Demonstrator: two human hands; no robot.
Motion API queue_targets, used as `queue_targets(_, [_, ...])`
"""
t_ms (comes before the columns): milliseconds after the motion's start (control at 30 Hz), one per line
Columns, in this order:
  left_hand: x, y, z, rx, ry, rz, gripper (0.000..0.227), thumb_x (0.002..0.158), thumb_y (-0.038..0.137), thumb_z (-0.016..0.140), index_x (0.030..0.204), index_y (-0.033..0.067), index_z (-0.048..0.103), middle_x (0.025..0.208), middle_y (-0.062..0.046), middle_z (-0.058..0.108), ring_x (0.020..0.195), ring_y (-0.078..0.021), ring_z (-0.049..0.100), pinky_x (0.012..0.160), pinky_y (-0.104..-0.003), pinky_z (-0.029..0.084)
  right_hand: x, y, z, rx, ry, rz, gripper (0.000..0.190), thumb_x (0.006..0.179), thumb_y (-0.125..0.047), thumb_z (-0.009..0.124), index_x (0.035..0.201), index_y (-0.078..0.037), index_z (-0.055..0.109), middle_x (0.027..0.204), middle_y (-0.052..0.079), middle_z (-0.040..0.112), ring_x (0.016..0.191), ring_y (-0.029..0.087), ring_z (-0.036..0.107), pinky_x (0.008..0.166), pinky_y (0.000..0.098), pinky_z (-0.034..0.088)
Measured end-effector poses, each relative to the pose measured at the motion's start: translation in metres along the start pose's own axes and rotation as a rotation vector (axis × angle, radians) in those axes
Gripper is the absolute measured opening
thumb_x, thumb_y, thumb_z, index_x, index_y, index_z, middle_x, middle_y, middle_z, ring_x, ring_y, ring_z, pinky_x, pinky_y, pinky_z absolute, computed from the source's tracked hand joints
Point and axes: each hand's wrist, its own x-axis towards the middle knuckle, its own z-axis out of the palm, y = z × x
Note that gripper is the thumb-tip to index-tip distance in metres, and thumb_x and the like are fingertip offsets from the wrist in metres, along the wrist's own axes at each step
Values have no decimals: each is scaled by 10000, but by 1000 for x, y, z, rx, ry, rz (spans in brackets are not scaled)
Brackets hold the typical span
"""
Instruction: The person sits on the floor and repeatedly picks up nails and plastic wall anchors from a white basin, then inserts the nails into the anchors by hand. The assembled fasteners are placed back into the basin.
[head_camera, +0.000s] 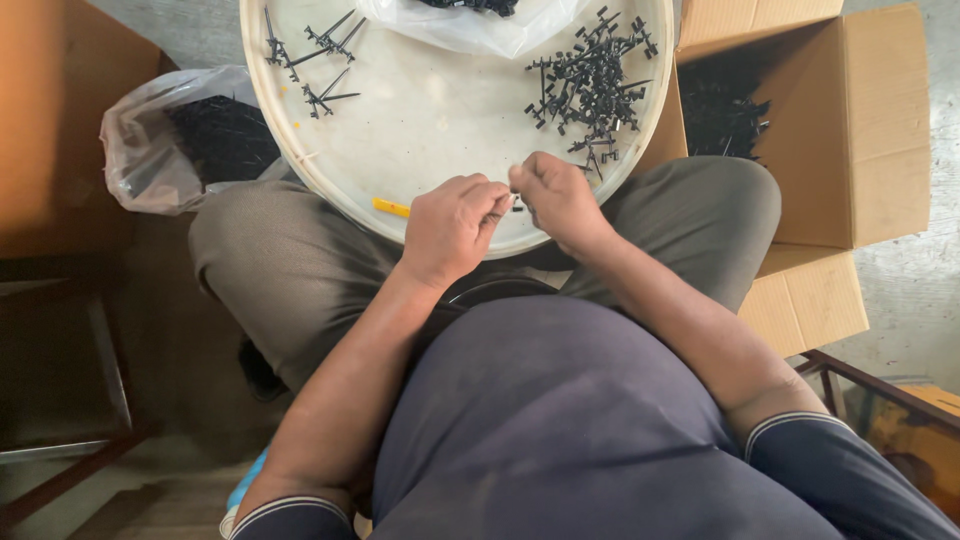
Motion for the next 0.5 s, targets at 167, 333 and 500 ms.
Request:
queue_targets(167, [2, 1, -4, -24, 88, -86, 108, 1017, 186, 691, 982, 84, 685, 859, -50, 659, 766, -280, 657, 654, -391, 507, 0, 3, -3, 728, -151, 217, 248, 1095, -281, 527, 974, -67, 553, 762, 36, 587, 643, 166, 551, 560, 310, 454])
queue_targets(333, [7, -2, -3, -89, 102, -169, 123, 1015, 191, 674, 992, 73, 702, 876, -54, 676, 732, -263, 666, 631, -369, 511, -5, 0, -8, 667, -273, 227, 196, 1021, -253, 524, 1027, -72, 600, 858, 46, 642, 688, 154, 571, 584, 311, 478])
queue_targets(500, [0, -8, 6, -61, 67, -150, 180, 1027, 233, 655, 972, 70, 707, 856, -59, 685, 732, -271, 667, 625, -366, 501, -11, -7, 1, 158, -228, 9, 211, 1064, -232, 634, 976, -43, 602, 785, 10, 605, 678, 138, 541, 576, 313, 433])
